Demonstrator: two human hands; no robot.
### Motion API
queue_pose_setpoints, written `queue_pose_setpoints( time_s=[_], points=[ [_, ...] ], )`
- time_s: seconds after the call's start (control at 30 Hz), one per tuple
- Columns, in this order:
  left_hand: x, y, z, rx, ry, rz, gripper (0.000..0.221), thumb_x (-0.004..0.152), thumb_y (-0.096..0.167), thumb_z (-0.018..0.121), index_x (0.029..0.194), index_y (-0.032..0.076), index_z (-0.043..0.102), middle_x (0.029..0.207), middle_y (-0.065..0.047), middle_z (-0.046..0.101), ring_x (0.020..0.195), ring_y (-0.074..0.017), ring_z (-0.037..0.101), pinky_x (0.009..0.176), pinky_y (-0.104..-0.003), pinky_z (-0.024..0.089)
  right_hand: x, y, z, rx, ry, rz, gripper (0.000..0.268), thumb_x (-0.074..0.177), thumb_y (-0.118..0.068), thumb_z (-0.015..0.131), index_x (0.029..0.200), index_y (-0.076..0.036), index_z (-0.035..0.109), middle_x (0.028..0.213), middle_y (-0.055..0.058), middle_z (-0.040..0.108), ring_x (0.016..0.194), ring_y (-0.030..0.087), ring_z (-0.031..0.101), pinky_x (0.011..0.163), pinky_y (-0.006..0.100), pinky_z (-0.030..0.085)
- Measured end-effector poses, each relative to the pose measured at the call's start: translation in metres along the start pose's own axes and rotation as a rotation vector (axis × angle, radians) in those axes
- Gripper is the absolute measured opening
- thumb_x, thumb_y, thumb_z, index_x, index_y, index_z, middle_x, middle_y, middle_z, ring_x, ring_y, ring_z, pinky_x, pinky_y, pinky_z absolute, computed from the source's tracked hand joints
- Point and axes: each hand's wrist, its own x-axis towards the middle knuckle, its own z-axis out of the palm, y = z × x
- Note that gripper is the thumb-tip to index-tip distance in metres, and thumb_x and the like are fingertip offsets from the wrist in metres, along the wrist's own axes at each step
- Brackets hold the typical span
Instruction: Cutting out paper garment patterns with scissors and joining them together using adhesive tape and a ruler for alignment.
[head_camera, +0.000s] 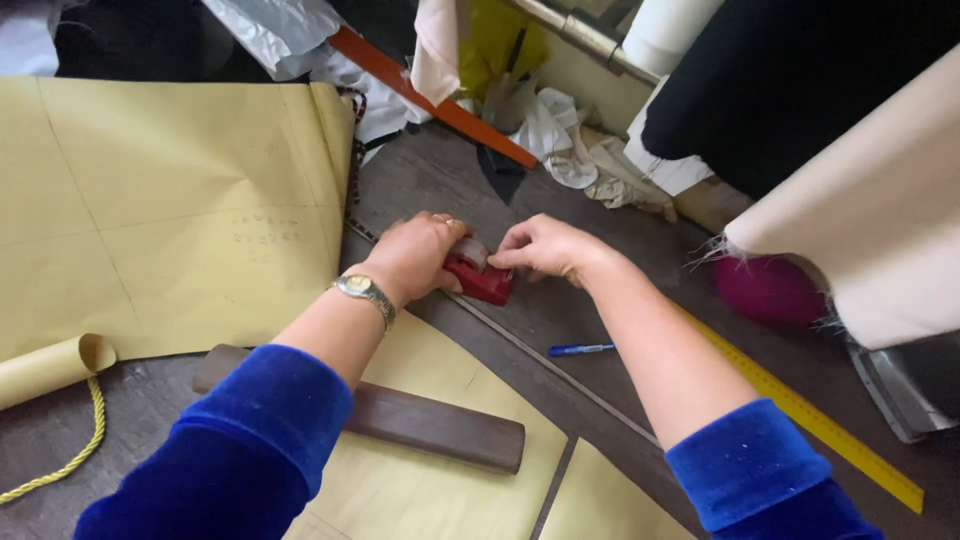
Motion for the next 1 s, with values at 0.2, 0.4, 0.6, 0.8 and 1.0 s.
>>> queue_pose_setpoints(
  time_s=[0.2,0.4,0.6,0.8,1.0],
  points=[
    [-0.007,0.003,-0.014,0.016,-0.035,0.004,0.074,0.067,0.043,0.084,0.131,0.018,0.055,0.124,-0.001,0.06,0.12,-0.025,0.053,0.091,-0.048,0.051,-0.042,-0.015,-0.018,0.039,-0.013,-0.029,0.026,0.074,-0.019,0.078,0.091,0.0,0.073,0.082,0.015,0.067,0.078,0.02,0.062,0.067,0.033,0.058],
    [-0.01,0.008,-0.021,-0.01,-0.062,-0.027,0.073,0.07,0.041,0.083,0.133,0.021,0.053,0.126,0.002,0.059,0.122,-0.0231,0.052,0.093,-0.048,0.048,-0.065,-0.001,-0.017,0.288,-0.069,0.057,0.022,0.082,-0.007,0.072,0.095,0.01,0.066,0.08,0.021,0.071,0.07,0.027,0.072,0.065,0.036,0.062],
    [-0.01,0.006,-0.02,-0.012,-0.067,-0.018,0.072,0.07,0.042,0.083,0.132,0.021,0.053,0.124,0.0,0.059,0.12,-0.0247,0.054,0.092,-0.048,0.049,-0.067,0.006,-0.021,0.307,-0.052,0.03,0.024,0.081,-0.007,0.073,0.098,0.009,0.065,0.078,0.021,0.071,0.065,0.027,0.071,0.06,0.036,0.061],
    [-0.006,0.002,-0.014,-0.008,-0.071,-0.012,0.076,0.07,0.044,0.082,0.135,0.024,0.05,0.125,0.003,0.059,0.12,-0.0235,0.054,0.092,-0.047,0.05,-0.063,0.03,-0.021,0.309,-0.013,0.043,0.025,0.078,-0.003,0.075,0.097,0.01,0.065,0.076,0.022,0.07,0.061,0.027,0.07,0.058,0.037,0.061],
    [-0.007,0.003,-0.014,-0.017,-0.058,-0.026,0.075,0.071,0.043,0.082,0.136,0.023,0.051,0.126,0.002,0.059,0.12,-0.0242,0.055,0.094,-0.048,0.049,-0.042,0.048,0.001,0.263,0.104,-0.036,0.016,0.08,-0.004,0.074,0.092,0.002,0.065,0.071,0.015,0.068,0.055,0.02,0.066,0.051,0.028,0.058]
  ],
)
